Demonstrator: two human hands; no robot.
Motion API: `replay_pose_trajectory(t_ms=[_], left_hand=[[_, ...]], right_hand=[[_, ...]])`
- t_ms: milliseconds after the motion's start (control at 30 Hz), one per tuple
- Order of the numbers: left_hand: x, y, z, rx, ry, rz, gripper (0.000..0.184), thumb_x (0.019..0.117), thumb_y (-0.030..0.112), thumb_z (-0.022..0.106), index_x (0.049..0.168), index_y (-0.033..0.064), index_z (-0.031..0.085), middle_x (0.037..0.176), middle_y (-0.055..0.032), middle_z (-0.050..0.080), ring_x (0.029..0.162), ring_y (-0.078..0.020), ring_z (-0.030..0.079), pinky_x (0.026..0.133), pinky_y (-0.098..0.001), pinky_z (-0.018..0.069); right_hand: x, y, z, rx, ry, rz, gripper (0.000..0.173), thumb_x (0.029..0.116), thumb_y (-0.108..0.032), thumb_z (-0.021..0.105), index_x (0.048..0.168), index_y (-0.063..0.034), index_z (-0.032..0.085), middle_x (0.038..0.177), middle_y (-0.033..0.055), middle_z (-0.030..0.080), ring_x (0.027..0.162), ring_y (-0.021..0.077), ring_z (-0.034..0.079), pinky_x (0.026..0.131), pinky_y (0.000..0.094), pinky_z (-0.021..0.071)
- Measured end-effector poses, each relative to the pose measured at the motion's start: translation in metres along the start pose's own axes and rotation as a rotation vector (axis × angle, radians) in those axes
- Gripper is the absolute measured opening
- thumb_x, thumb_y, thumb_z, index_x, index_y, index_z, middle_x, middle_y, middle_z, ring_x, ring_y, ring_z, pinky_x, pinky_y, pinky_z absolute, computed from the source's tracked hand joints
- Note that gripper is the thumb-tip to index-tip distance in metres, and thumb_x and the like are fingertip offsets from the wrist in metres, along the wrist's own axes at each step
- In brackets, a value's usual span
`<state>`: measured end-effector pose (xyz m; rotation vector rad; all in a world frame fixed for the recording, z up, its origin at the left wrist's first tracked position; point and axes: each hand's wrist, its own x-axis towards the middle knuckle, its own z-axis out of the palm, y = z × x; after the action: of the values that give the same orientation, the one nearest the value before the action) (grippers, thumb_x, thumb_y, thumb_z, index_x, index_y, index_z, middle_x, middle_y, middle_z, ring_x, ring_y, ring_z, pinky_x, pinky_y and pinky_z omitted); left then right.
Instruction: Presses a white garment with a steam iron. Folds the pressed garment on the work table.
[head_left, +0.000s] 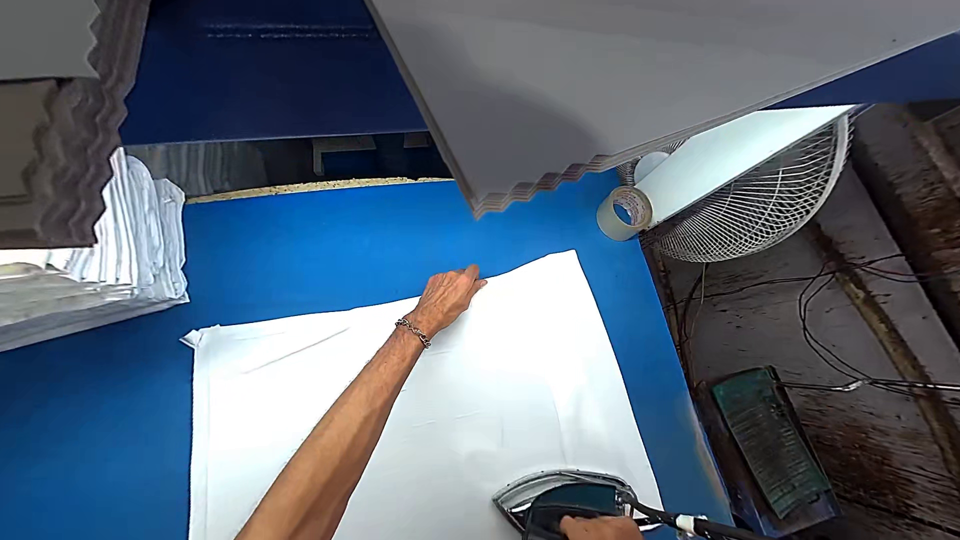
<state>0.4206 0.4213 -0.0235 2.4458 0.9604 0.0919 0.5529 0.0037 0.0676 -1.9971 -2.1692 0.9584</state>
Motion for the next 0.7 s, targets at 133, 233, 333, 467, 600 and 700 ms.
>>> replay_pose_trajectory(t_ms=[133,233,333,467,600,700], left_hand=[[0.005,-0.008,0.005,-0.007,0.080,0.033,0.038,0.1107,0.035,0.043,0.110,0.0030,0.064,0.085,-0.0171,0.068,0.080,-0.0371,0.070,0.069,-0.0549,0.0554],[0.007,-0.010,0.002,-0.071,0.087,-0.012,0.038,0.1099,0.035,0.045,0.109,0.0032,0.066,0.086,-0.0176,0.069,0.083,-0.0376,0.070,0.072,-0.0569,0.0546],[0.005,-0.014,0.001,-0.147,0.123,-0.032,0.038,0.1091,0.034,0.047,0.102,0.0023,0.067,0.085,-0.0175,0.068,0.084,-0.0371,0.070,0.074,-0.0571,0.0542],[-0.013,-0.021,-0.026,-0.092,-0.006,-0.143,0.043,0.1083,0.038,0.046,0.099,0.0016,0.068,0.087,-0.0193,0.069,0.088,-0.0397,0.070,0.077,-0.0613,0.0541],[-0.046,-0.052,-0.042,-0.075,-0.090,-0.182,0.045,0.1027,0.047,0.055,0.094,0.0055,0.070,0.083,-0.0147,0.068,0.084,-0.0350,0.068,0.073,-0.0600,0.0529],[-0.057,-0.057,-0.033,-0.105,-0.064,-0.135,0.040,0.1041,0.042,0.056,0.102,0.0040,0.069,0.092,-0.0162,0.069,0.091,-0.0353,0.069,0.079,-0.0594,0.0535]], right_hand=[[0.070,0.016,-0.023,-0.054,0.220,0.008,0.064,0.0967,-0.071,0.048,0.075,-0.0127,0.064,0.054,0.0021,0.053,0.048,0.0206,0.059,0.044,0.0431,0.0480],[0.156,0.036,-0.075,-0.038,0.218,0.088,0.067,0.0976,-0.071,0.043,0.073,-0.0129,0.064,0.054,0.0034,0.052,0.052,0.0230,0.060,0.047,0.0468,0.0476],[0.243,0.053,-0.145,0.002,0.134,0.259,0.074,0.0975,-0.074,0.038,0.076,-0.0082,0.064,0.065,0.0119,0.060,0.068,0.0337,0.065,0.058,0.0579,0.0490],[0.323,0.090,-0.191,0.161,0.255,0.359,0.081,0.0939,-0.081,0.034,0.074,-0.0078,0.062,0.068,0.0125,0.061,0.065,0.0327,0.064,0.059,0.0592,0.0486],[0.295,0.073,-0.174,0.230,0.183,0.327,0.080,0.0944,-0.080,0.036,0.072,-0.0081,0.062,0.064,0.0112,0.061,0.060,0.0311,0.063,0.056,0.0586,0.0503],[0.207,0.028,-0.113,0.107,0.044,0.218,0.070,0.0947,-0.076,0.041,0.075,-0.0136,0.065,0.065,0.0062,0.060,0.064,0.0270,0.064,0.058,0.0547,0.0515]])
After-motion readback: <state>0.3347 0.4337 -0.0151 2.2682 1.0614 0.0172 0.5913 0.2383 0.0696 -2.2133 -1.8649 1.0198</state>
